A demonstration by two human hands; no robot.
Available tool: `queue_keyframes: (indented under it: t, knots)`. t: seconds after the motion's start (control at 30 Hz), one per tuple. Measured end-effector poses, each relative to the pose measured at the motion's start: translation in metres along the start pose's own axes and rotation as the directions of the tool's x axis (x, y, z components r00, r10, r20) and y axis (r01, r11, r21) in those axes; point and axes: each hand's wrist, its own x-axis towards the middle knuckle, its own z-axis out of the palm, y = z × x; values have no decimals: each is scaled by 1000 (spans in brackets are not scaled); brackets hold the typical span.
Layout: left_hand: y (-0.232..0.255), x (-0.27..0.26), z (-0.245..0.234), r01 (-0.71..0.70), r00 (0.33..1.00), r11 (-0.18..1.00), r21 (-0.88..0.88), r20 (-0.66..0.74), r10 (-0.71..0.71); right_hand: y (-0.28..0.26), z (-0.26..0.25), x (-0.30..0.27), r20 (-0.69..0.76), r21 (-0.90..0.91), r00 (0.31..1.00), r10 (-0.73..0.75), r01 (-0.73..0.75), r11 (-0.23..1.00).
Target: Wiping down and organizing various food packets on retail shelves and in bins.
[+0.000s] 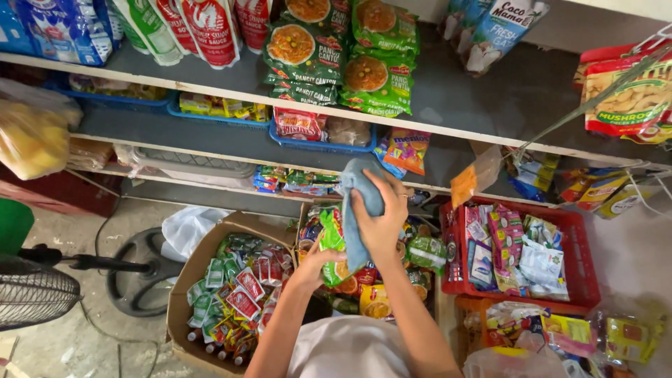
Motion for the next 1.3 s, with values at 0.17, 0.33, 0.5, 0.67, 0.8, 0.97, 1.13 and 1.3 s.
queue_keyframes:
  t: [0.17, 0.33, 0.5, 0.67, 0.8, 0.97, 1.13, 1.3]
  knots:
    - [-2, 6, -18, 56, 996, 988, -144, -61, -65, 51, -3, -1, -81, -41, 995, -54, 51, 998]
    - [26, 10, -6, -73, 993, 952, -296, -109, 42, 56, -27, 4, -213, 84, 976, 46, -28, 996]
    - [30, 17, 27, -28, 998, 864, -503, -66, -6, 9, -8, -9, 22, 8, 1000, -10, 10, 1000]
    - [38, 23, 35, -206, 978, 806, -555, -142, 152, -24, 12, -37, 308, -209, 921, -240, 311, 927]
    - [43, 22, 17, -267, 964, 807, -527, -138, 228, -27, 10, -54, 306, -138, 866, -395, 451, 882]
    - [29, 42, -11, -263, 945, 891, -370, -285, 160, -16, 7, -40, 247, -139, 947, -208, 247, 959]
    - [67, 13, 48, -145, 988, 816, -560, -119, 94, -3, -1, -26, 178, -168, 982, -69, 99, 981]
    - [79, 1, 59, -36, 994, 836, -547, -107, -28, 61, 10, -26, 112, -137, 994, -20, 35, 990]
